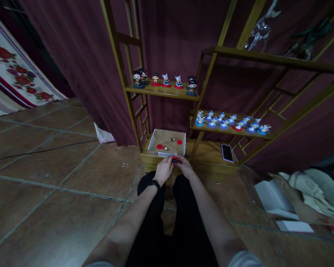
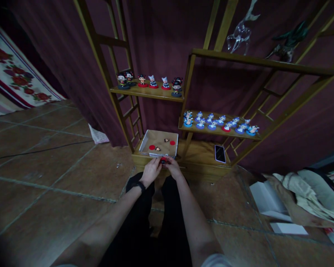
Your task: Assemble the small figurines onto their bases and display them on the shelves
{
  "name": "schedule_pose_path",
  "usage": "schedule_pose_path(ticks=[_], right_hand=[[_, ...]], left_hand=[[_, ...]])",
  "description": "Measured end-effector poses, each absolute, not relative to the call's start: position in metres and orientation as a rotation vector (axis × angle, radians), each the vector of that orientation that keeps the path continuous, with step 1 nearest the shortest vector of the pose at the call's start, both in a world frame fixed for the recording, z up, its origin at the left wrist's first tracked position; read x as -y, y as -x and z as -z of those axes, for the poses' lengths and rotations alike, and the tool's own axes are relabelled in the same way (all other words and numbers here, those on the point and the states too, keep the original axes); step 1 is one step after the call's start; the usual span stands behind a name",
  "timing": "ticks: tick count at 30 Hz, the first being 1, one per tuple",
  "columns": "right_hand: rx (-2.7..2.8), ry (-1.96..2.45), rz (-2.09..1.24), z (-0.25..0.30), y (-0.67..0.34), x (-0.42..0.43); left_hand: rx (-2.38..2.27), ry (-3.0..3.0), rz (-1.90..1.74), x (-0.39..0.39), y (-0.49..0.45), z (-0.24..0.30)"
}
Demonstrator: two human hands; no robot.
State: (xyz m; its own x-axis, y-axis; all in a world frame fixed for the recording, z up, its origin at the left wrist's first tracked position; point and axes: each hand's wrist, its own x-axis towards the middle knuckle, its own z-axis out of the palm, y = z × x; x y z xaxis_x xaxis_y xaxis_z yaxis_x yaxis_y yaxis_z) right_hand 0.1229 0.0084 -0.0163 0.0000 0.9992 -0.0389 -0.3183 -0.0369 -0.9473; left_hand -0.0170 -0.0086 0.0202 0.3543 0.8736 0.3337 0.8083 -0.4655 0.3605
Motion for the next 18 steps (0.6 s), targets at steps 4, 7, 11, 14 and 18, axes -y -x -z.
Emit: schedule_pose_path(ticks=[4, 7, 11, 14, 18], right_hand=[[0.948, 0.958, -1.403, 0.013, -0.126, -0.006], [0.949, 0.938, -1.441, 0.01, -0.126, -0.005], [0.95, 0.95, -1.454, 0.007, -0.126, -0.003], [0.952, 0.956, -1.444, 0.004, -0.125, -0.001], [0.966, 0.944, -1.441, 0.001, -0.123, 0.001]], left_hand=[[-1.508, -2.654, -0.714, 0.009, 0.019, -0.021], [-1.468, -2.73, -0.728, 0.01, 0.021, -0.02], [-1.463, -2.775, -0.71, 0.011, 0.023, -0.021], [-1.461, -2.791, -0.701, 0.013, 0.023, -0.021], [-1.467, -2.804, -0.698, 0.014, 0.023, -0.022]])
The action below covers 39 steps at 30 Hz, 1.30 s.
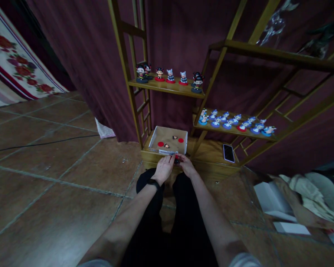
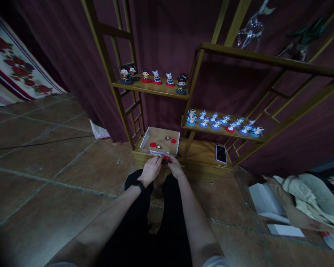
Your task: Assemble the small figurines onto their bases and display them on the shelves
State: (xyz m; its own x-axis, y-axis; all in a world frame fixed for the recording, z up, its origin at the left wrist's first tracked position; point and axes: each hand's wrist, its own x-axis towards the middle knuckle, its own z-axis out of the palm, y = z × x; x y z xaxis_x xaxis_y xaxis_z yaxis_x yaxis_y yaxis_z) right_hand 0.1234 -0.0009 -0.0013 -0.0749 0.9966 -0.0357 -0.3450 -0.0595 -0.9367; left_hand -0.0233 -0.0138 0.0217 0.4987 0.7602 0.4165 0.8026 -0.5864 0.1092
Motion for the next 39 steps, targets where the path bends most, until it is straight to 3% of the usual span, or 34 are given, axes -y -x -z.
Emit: schedule_pose_path(ticks=[39], right_hand=[[1.022, 0.998, -1.504, 0.0041, -0.1316, -0.0006]], left_hand=[[1.305, 2.669, 0.603, 0.0167, 0.0249, -0.0229]])
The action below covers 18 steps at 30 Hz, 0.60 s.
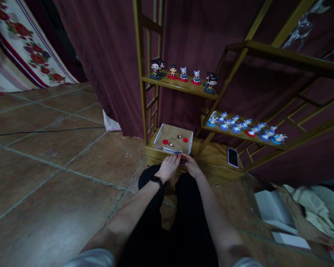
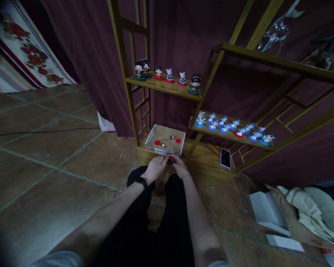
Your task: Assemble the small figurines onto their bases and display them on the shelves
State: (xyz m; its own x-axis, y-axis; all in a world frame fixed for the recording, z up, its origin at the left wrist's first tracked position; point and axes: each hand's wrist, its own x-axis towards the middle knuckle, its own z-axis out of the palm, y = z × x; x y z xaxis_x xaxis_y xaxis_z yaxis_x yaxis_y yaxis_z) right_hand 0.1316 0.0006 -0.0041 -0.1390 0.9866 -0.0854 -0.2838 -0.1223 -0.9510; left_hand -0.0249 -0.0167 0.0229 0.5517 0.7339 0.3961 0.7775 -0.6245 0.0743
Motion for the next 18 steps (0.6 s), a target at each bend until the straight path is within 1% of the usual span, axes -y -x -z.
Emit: schedule_pose_path(ticks=[9, 18], right_hand=[[1.0, 1.014, -1.496, -0.0008, -0.1309, 0.0013], [1.034, 1.018, -1.472, 0.0068, -0.1335, -0.0024]], left_hand=[[1.276, 2.667, 0.606, 0.0168, 0.0251, -0.0219], [1.262, 2.639, 0.573, 0.0174, 0.0246, -0.0213]])
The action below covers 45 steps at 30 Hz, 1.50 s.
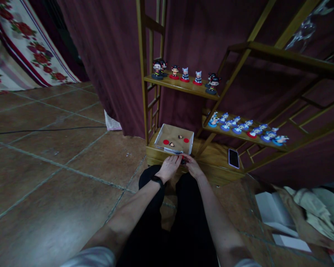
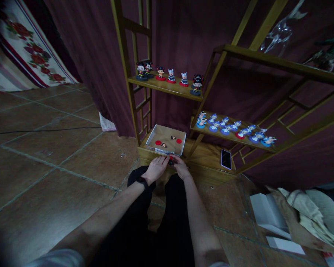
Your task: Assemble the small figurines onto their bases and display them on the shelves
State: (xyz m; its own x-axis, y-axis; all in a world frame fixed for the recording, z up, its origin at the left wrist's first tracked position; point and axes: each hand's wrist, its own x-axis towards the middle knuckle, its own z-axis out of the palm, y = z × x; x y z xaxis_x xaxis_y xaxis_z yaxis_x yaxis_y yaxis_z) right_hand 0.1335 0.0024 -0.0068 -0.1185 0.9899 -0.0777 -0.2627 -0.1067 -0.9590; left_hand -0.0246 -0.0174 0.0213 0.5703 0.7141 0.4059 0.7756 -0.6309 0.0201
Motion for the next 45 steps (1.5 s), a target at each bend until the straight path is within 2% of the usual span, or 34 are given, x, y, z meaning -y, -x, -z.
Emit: schedule_pose_path(ticks=[45], right_hand=[[1.046, 1.063, -1.453, 0.003, -0.133, 0.0]], left_hand=[[1.217, 2.562, 0.526, 0.02, 0.024, -0.023]])
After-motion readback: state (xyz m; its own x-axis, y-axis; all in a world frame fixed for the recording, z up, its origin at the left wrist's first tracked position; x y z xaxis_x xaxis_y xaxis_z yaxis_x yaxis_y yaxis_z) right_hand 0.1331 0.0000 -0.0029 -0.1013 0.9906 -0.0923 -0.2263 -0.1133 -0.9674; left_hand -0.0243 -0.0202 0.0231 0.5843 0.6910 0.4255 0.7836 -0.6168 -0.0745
